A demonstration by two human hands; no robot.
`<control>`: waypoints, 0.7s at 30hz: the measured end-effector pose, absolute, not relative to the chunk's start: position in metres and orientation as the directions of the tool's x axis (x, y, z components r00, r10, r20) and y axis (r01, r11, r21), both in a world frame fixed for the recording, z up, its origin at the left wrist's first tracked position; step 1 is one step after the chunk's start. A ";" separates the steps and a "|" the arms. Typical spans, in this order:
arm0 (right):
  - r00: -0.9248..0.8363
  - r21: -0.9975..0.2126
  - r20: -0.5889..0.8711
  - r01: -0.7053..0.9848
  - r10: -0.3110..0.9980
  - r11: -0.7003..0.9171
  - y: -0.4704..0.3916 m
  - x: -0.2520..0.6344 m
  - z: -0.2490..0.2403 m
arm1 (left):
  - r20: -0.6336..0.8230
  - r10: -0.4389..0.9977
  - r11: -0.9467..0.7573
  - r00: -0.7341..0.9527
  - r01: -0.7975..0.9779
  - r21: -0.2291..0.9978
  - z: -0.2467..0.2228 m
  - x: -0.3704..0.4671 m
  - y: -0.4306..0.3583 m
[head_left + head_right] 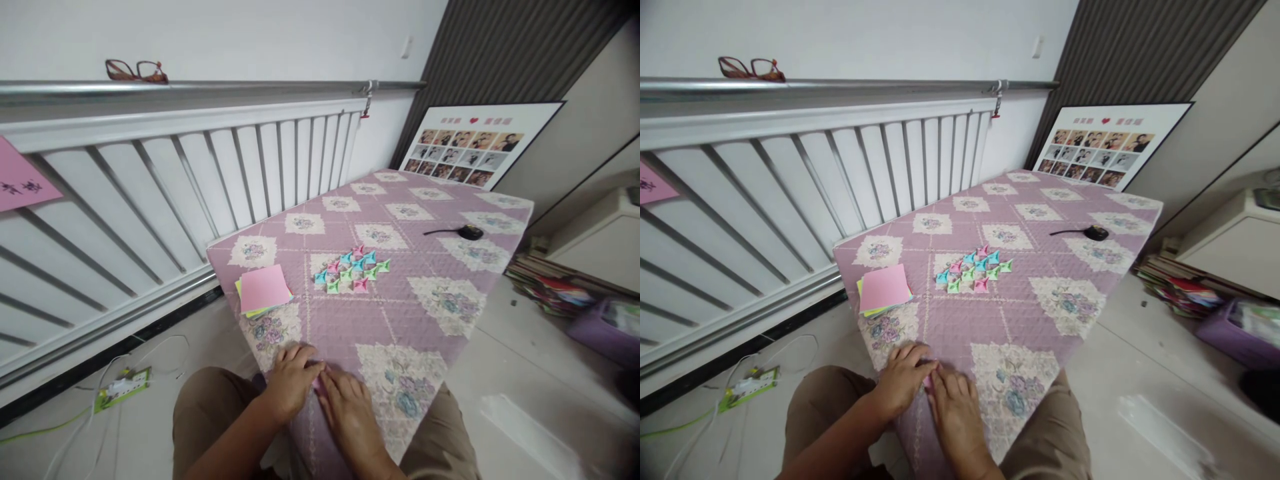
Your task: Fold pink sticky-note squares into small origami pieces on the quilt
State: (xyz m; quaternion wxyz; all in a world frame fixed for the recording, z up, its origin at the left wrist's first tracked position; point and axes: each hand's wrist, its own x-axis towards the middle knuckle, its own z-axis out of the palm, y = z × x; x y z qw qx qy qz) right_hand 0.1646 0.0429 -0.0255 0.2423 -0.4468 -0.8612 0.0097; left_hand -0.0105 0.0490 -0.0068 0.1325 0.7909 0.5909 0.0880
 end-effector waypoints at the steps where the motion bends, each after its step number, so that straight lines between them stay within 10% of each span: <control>1: -0.502 -0.213 0.410 0.760 0.762 0.615 0.041 0.163 -0.027 | -0.025 0.962 -0.250 0.273 0.913 0.322 -0.007 -0.012 0.050; 21: -0.549 -0.158 0.216 0.796 0.807 0.584 0.048 0.196 -0.029 | -0.076 0.968 -0.196 0.238 0.911 0.364 -0.011 -0.020 0.058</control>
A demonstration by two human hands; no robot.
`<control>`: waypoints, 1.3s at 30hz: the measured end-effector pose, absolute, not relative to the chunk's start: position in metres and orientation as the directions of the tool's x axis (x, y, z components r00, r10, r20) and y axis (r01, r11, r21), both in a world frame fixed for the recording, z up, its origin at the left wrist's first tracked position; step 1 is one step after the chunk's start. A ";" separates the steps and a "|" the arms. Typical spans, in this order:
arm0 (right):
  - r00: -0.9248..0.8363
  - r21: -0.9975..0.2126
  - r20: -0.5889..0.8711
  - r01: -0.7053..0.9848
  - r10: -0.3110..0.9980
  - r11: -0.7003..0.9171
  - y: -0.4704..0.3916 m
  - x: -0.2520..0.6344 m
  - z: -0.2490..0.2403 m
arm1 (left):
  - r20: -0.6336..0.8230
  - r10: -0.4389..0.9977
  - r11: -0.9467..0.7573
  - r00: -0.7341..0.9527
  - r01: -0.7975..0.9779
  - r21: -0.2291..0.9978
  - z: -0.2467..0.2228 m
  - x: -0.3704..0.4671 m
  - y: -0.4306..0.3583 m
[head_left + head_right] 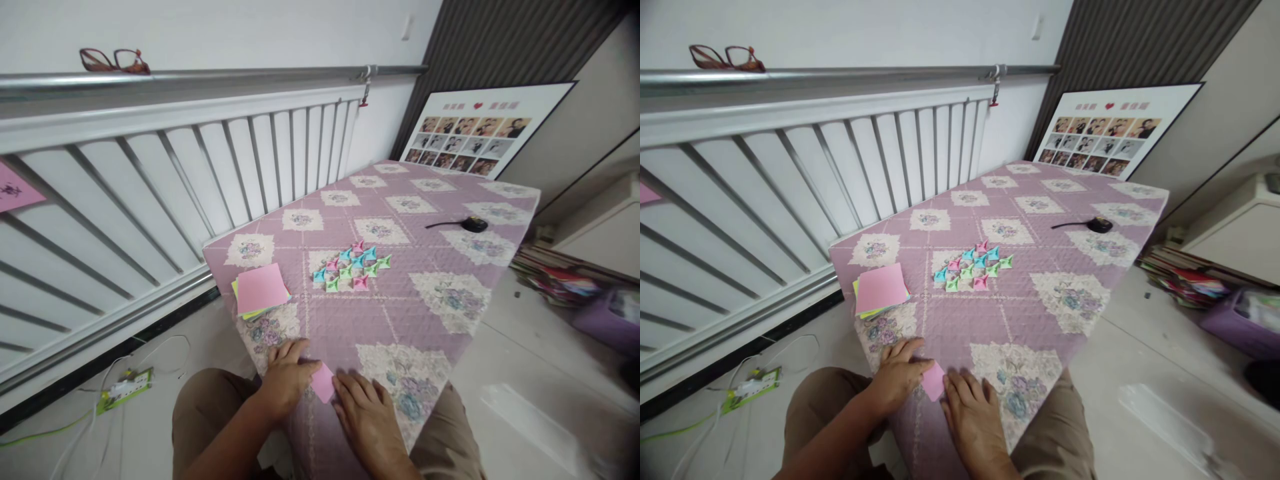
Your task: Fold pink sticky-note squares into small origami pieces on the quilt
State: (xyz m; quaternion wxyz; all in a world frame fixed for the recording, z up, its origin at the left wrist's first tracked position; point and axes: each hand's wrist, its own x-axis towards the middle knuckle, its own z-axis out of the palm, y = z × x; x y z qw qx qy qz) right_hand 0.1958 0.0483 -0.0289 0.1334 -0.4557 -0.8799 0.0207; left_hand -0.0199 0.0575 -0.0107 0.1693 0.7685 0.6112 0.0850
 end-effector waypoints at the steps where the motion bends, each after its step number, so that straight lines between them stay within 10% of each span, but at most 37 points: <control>1: -0.536 -0.159 0.223 0.804 0.814 0.573 0.048 0.197 -0.030 | -0.074 0.967 -0.201 0.243 0.910 0.362 -0.012 -0.020 0.057; 11: -0.490 -0.345 0.318 0.738 0.812 0.581 0.048 0.191 -0.021 | -0.039 0.957 -0.265 0.289 0.919 0.293 -0.004 -0.019 0.054; 21: -0.605 -0.504 0.057 0.669 0.795 0.545 0.058 0.179 -0.001 | -0.010 0.888 -0.443 0.460 0.859 0.257 0.019 -0.025 0.051; 39: -0.482 -0.510 0.242 0.675 0.842 0.534 0.059 0.174 -0.015 | 0.154 0.790 -0.613 0.593 0.768 0.187 -0.009 -0.022 0.054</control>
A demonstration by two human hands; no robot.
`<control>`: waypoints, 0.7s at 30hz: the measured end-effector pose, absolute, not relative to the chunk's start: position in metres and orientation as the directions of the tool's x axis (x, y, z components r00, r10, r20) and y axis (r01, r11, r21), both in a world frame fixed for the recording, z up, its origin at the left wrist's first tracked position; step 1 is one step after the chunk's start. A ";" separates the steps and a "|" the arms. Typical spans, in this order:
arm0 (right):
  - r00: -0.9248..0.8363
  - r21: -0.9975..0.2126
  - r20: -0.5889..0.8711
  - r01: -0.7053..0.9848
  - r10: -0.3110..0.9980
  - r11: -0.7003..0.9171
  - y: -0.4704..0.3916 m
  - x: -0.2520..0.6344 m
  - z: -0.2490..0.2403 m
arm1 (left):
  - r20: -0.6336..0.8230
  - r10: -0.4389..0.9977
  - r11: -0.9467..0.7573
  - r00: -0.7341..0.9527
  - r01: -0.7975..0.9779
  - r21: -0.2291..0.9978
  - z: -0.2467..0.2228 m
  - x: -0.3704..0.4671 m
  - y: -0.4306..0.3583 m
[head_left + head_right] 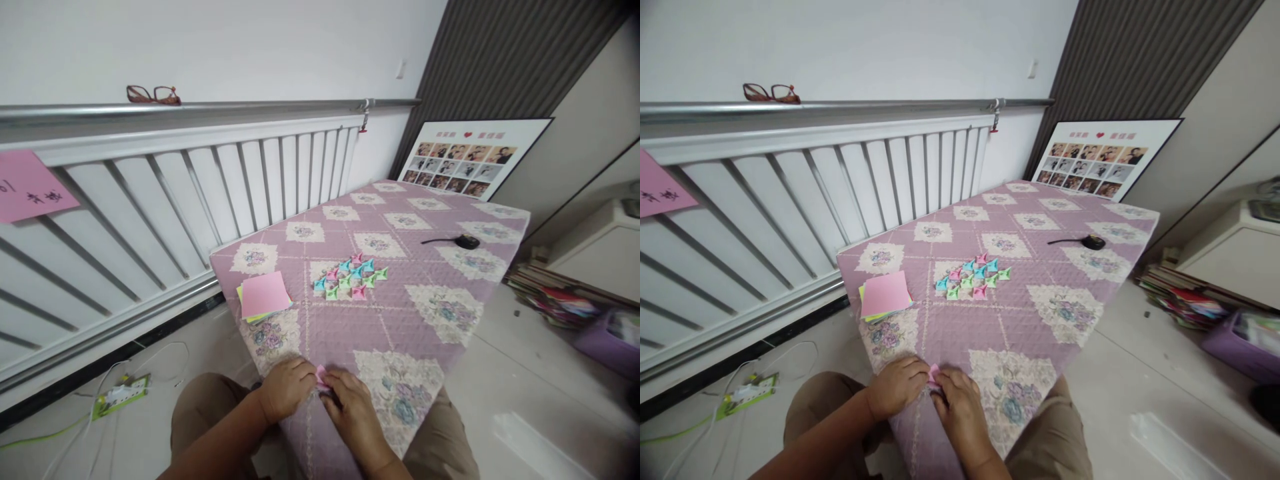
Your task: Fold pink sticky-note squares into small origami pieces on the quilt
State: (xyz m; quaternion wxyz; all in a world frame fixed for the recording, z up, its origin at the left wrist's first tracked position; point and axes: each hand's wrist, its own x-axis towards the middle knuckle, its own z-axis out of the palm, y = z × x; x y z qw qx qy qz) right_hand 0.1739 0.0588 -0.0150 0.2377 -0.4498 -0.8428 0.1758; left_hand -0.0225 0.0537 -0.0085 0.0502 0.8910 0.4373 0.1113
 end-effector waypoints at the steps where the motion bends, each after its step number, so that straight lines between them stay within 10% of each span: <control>1: -0.473 -0.509 0.259 0.675 0.842 0.535 0.059 0.173 -0.016 | 0.151 0.801 -0.599 0.579 0.775 0.204 -0.008 -0.022 0.053; 13: -0.443 -0.604 0.326 0.582 0.835 0.544 0.067 0.168 -0.019 | 0.120 0.934 -0.357 0.337 0.868 0.345 -0.010 0.000 0.054; 21: -0.495 -0.820 0.010 0.494 0.869 0.290 0.075 0.174 0.011 | -0.184 0.969 0.000 0.163 0.748 0.663 0.023 0.001 0.049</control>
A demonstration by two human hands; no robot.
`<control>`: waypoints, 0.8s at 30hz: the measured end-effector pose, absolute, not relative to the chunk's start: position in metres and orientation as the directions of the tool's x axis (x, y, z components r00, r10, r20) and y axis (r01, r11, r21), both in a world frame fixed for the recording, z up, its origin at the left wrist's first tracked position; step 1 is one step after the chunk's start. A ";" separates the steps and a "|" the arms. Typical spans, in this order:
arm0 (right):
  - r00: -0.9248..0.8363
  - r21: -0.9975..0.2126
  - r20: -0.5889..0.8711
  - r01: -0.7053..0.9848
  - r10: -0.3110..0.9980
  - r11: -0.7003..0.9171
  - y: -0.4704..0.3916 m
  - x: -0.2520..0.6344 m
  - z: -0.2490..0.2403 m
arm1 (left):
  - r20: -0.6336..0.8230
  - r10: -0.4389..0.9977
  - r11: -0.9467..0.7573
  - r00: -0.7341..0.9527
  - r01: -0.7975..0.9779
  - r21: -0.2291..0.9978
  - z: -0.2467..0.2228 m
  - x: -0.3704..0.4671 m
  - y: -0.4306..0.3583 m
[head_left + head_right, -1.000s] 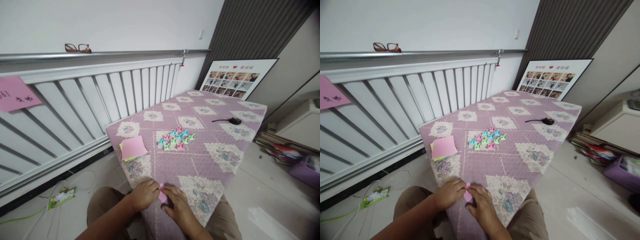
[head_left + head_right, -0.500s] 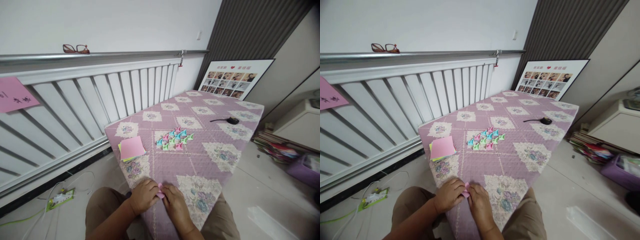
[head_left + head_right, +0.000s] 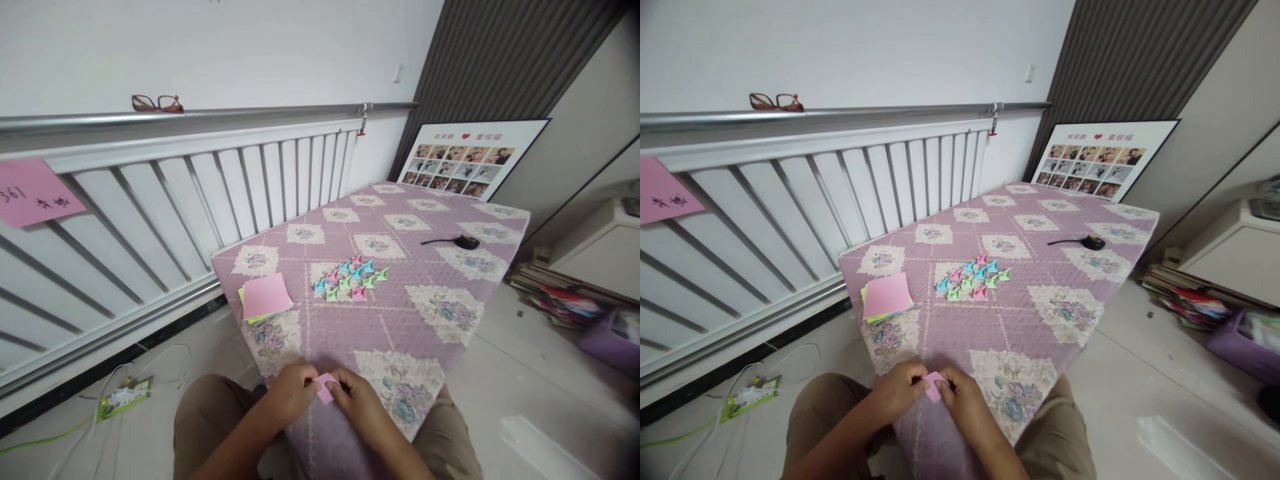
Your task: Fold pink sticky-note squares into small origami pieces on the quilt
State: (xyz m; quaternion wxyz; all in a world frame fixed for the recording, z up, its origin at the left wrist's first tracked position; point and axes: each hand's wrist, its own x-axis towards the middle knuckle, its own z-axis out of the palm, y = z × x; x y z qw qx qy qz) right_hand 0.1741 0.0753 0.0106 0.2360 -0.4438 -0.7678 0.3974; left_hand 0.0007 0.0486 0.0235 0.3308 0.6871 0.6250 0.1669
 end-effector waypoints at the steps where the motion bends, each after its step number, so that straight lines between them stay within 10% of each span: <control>1: -0.514 -0.815 -0.024 0.507 0.858 0.281 0.077 0.175 0.012 | -0.210 0.962 0.012 0.172 0.747 0.665 0.024 0.000 0.048; 24: -0.618 -0.516 0.165 0.610 0.768 0.602 0.085 0.181 -0.017 | -0.217 0.945 -0.129 0.246 0.887 0.444 0.006 0.000 0.055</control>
